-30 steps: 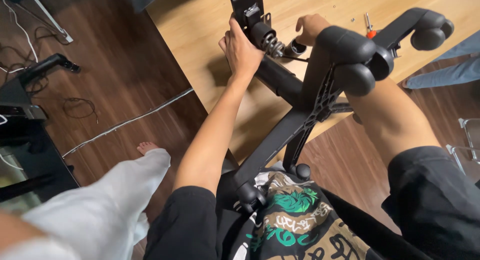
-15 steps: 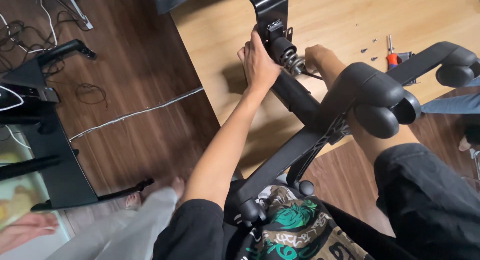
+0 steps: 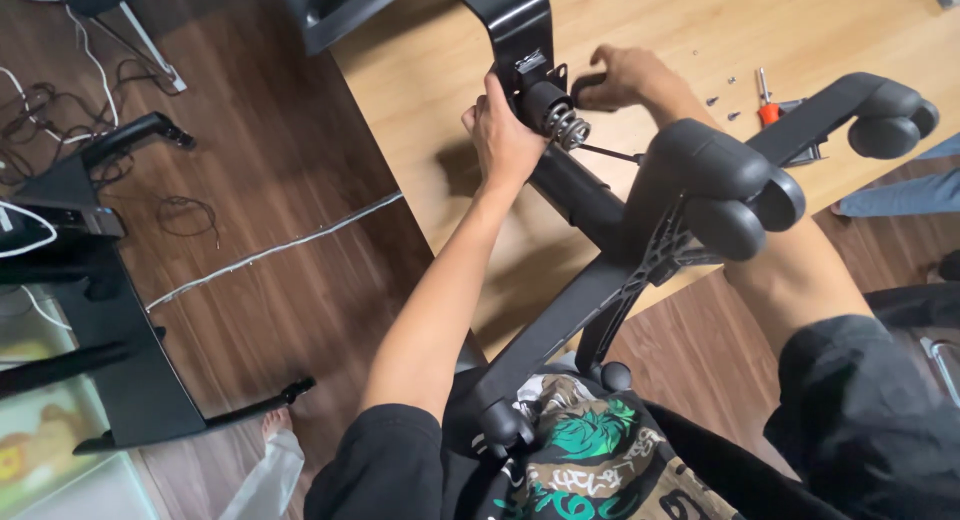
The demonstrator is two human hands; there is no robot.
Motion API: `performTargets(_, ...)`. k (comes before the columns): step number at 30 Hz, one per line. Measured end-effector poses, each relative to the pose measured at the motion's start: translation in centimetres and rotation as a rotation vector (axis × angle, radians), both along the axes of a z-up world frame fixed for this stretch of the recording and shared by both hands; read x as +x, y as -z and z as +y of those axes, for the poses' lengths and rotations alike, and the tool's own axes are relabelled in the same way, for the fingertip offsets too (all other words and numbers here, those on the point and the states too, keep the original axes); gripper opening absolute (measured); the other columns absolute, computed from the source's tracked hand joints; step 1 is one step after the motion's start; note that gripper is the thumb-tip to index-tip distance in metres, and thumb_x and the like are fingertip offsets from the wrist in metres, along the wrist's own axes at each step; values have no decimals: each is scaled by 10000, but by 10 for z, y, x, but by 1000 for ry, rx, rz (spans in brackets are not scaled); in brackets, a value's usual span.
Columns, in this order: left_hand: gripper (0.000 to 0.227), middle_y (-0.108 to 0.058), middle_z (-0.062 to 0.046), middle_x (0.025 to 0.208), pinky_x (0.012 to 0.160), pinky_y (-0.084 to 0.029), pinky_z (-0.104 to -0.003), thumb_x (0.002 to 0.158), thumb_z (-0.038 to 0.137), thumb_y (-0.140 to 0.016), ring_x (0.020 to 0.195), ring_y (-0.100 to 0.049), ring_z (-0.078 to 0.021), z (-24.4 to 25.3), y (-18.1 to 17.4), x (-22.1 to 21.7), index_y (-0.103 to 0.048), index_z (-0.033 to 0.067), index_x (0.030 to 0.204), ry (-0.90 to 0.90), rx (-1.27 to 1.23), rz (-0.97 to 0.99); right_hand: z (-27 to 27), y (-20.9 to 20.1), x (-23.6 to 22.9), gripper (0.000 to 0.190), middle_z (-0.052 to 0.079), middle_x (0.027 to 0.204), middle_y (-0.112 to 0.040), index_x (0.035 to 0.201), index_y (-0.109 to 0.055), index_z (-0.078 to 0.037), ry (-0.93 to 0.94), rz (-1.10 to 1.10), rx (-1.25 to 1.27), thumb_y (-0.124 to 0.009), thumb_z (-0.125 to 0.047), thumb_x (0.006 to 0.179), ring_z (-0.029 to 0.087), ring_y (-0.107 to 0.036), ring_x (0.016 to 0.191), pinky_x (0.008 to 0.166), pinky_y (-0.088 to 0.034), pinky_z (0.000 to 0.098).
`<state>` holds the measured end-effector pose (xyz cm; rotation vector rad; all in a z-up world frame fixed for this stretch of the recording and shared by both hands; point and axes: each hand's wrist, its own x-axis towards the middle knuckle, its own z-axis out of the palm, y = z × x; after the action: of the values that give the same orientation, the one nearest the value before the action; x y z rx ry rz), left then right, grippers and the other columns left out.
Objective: The person assembles an office chair that is lying upside down on a wooden table. They align the black gas lift cylinder with the mounting plate under the seat, insert it, and repeatedly press and twist the cylinder to seat it, steadying the chair base with the other hand.
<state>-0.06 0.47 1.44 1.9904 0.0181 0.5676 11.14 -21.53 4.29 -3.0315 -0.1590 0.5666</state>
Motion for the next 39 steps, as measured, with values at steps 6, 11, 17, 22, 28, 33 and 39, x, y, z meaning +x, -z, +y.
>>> performTargets(6, 884, -708, -164, 1026, 968, -354, -451, 693, 269, -869, 1023, -651, -320, 1, -11, -3, -399, -11, 1388, 8, -16, 28, 47, -141, -109, 678, 223, 1046, -666, 1523, -464, -159, 202, -1, 748, -628, -175, 865, 307, -741, 874, 783, -587, 373)
performTargets(11, 880, -703, -157, 1025, 983, -352, -446, 722, 300, -877, 1024, -645, -317, 0, -5, -1, -390, -6, 1388, 5, -8, 19, 26, -116, -141, 732, 212, 1227, -576, 1566, -360, -166, 274, 95, 1274, -542, -5, 876, 290, -745, 971, 874, -628, 364)
performTargets(17, 838, -711, -139, 1015, 985, -342, -450, 730, 306, -880, 1010, -642, -316, 2, -19, -6, -407, 16, 1359, 33, -21, 23, 21, -73, -150, 735, 215, 1223, -611, 1412, -250, -134, 385, -181, 1541, -671, 51, 839, 300, -730, 1049, 881, -643, 414)
performTargets(22, 849, -720, -126, 1023, 973, -342, -456, 700, 298, -881, 1017, -640, -317, 0, -12, -2, -412, 27, 1354, 28, -23, 11, 34, -88, -172, 890, 141, 1205, -668, 1548, -246, -142, 9, -268, 1070, -804, -92, 857, 217, -673, 1087, 935, -556, 319)
performTargets(28, 849, -721, -122, 1020, 981, -347, -461, 727, 340, -876, 1030, -647, -311, 1, -19, -4, -415, 48, 1376, 32, -25, 58, 32, -60, -171, 739, 103, 1136, -591, 1305, -414, -44, -122, -400, 964, -929, -243, 813, 189, -631, 1031, 903, -536, 338)
performTargets(33, 886, -720, -116, 1042, 980, -340, -468, 696, 405, -901, 1027, -639, -320, 1, -17, -5, -415, 46, 1343, 38, -30, 21, 34, -60, -168, 744, 94, 976, -569, 1166, -429, -46, -68, -405, 746, -974, -292, 724, 197, -605, 864, 737, -520, 343)
performTargets(39, 854, -724, -109, 1037, 1012, -338, -469, 701, 390, -894, 1020, -648, -308, 2, -26, -7, -440, 60, 1344, 38, -39, 58, 37, -64, -170, 678, 101, 1048, -657, 1117, -388, -70, -84, -407, 854, -932, -309, 790, 163, -647, 945, 835, -546, 325)
